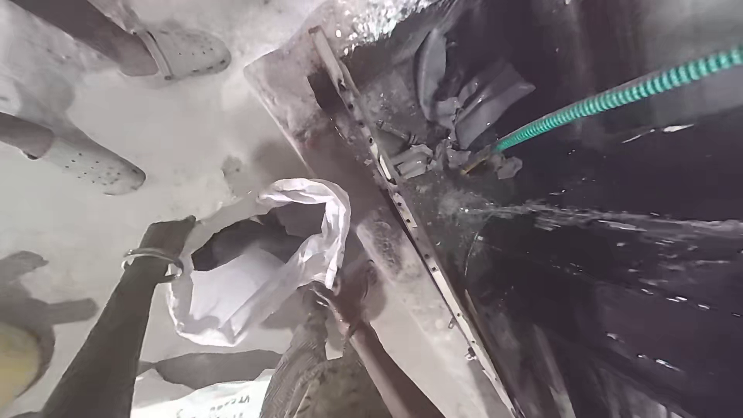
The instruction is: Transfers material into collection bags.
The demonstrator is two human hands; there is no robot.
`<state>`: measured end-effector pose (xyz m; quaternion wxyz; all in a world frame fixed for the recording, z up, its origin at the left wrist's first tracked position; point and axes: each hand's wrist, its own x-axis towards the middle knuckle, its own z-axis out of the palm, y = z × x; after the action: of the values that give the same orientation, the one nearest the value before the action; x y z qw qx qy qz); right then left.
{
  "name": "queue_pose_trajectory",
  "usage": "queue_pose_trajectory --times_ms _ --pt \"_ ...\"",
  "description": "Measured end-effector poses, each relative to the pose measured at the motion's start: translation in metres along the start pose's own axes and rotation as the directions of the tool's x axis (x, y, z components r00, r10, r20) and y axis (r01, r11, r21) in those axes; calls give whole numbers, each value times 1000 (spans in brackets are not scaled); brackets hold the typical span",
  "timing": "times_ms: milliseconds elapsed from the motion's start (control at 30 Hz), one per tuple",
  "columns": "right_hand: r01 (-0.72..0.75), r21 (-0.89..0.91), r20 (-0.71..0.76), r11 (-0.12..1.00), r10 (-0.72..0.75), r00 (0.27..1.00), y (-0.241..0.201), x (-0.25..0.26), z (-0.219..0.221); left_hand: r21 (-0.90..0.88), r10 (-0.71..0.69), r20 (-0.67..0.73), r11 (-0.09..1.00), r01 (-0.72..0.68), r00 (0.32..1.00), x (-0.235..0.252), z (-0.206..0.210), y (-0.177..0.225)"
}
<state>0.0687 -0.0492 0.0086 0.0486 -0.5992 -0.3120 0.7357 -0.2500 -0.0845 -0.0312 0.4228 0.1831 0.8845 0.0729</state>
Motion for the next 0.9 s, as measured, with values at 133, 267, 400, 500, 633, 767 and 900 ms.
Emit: queue_pose_trajectory --times_ms 133,267,400,500,633,767,900 --pt "-61 152 -51 986 70 996 2 8 24 -6 -23 186 1000 24 982 -41 -10 8" --pt "-67 -66 -237 996 49 970 6 -1 10 -77 -27 120 996 36 992 -43 -6 -1" --pt "89 -288 -328 954 -185 926 18 -29 -36 -61 177 -288 977 -202 941 -65 -15 5" --pt "179 -239 -375 954 -260 890 11 -54 -57 -112 212 -435 951 -287 875 -84 -12 18" --pt "325 -182 -342 928 -370 864 -19 -96 -60 -138 257 -504 918 -371 824 -111 -8 24" --pt "474 -111 -364 873 -480 798 -25 -109 -58 -85 315 -556 899 -429 769 -115 -14 20" --pt "467 -121 -394 876 -474 787 -20 -97 -62 -67 309 -598 900 -430 740 -96 -19 29"
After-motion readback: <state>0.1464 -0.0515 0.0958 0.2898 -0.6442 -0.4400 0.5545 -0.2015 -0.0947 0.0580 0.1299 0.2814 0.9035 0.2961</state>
